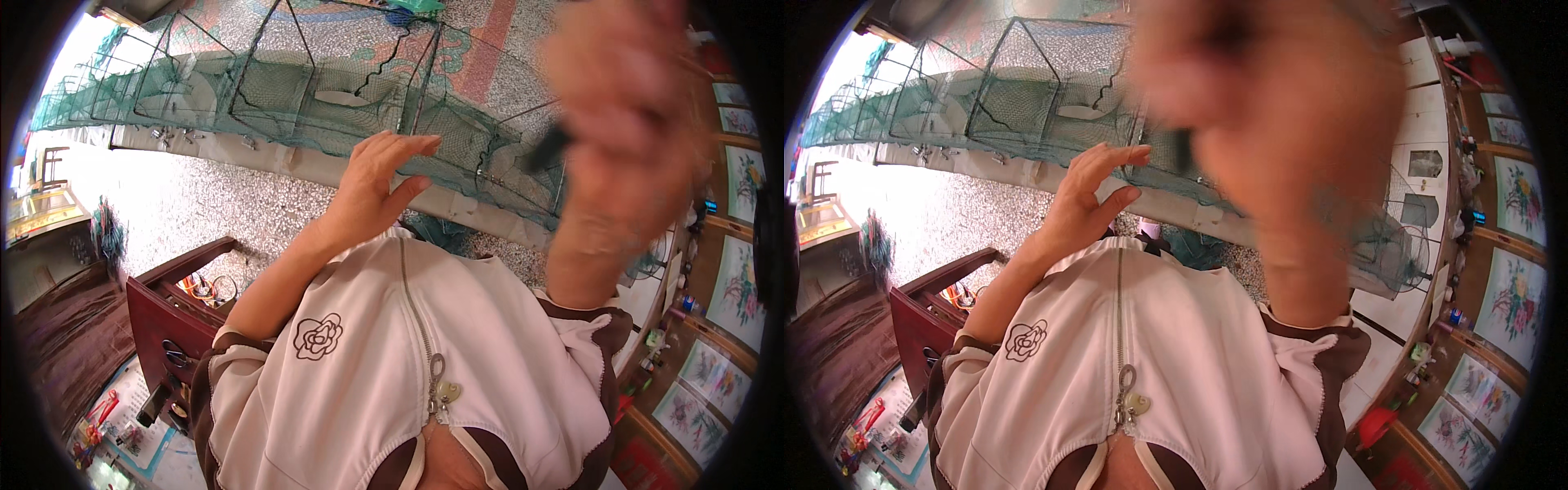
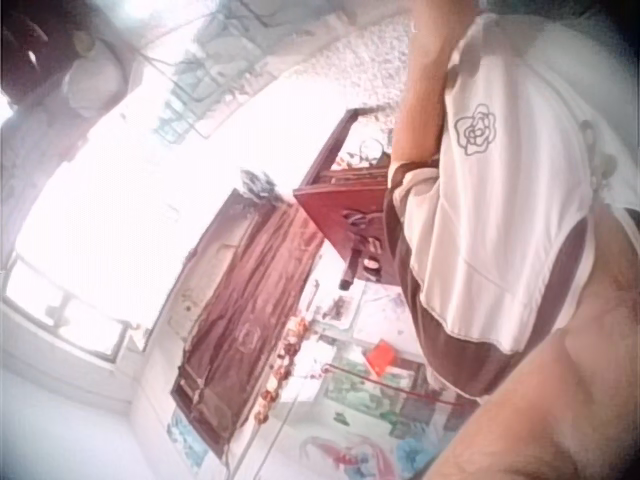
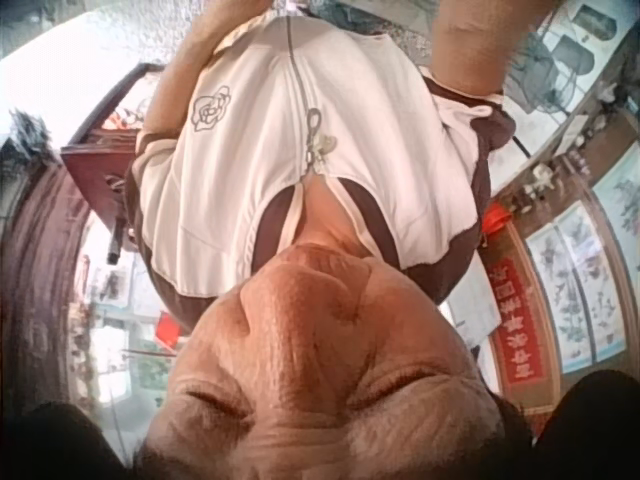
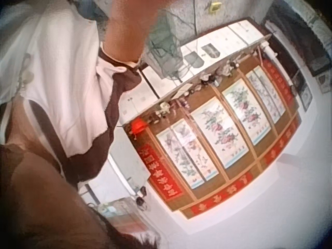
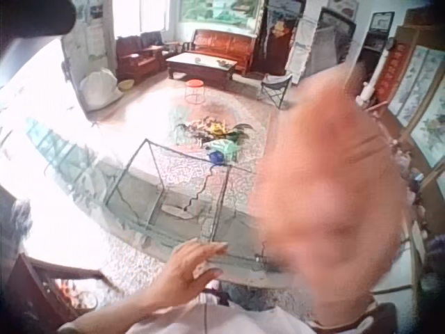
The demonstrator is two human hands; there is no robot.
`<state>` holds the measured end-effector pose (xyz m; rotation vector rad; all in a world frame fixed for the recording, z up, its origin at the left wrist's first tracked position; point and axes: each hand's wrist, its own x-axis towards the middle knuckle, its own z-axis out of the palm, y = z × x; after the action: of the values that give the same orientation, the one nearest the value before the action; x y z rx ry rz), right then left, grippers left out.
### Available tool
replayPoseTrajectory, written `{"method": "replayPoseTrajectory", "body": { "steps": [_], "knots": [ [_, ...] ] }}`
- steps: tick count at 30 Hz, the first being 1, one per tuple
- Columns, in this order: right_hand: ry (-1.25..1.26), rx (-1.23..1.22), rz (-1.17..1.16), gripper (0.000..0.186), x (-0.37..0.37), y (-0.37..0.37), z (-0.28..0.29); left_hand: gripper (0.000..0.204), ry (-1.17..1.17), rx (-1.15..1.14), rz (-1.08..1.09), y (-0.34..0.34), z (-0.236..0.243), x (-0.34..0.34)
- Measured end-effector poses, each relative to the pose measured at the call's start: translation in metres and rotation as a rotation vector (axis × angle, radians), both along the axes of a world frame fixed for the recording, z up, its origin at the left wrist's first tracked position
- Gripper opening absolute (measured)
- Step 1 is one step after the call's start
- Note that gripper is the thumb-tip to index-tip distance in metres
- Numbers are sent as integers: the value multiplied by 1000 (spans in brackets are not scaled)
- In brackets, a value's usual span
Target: The person repairs a green mesh fishing net by hand using a dark tool to thread and tie black cord through the mesh along a wire frame.
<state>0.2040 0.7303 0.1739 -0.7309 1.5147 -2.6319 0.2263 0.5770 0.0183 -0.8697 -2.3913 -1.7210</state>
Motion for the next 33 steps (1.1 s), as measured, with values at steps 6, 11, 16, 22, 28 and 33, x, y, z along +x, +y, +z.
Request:
{"method": "replayPoseTrajectory", "body": {
  "steps": [6, 11, 16, 22, 28, 33],
  "knots": [
    [141, 167, 48, 23, -5, 65, 14, 14, -478, 144, -157, -10, -1, -10],
    [295, 820, -266, 9, 21, 63, -34, 14, -494, 194, -162, -23, 17, -33],
    [145, 1174, -174, 22, 63, 53, -90, 11, -400, -20, -272, -23, 20, -62],
    [31, 1123, -483, 13, 76, 28, -148, 10, -387, -211, -327, -20, 15, -71],
    [80, 1004, -589, 16, 64, 13, -167, 10, -568, -191, -307, -24, 0, -75],
    [101, 922, -669, 18, 55, -4, -177, 12, -583, -211, -276, -24, -6, -74]
  ]
}}
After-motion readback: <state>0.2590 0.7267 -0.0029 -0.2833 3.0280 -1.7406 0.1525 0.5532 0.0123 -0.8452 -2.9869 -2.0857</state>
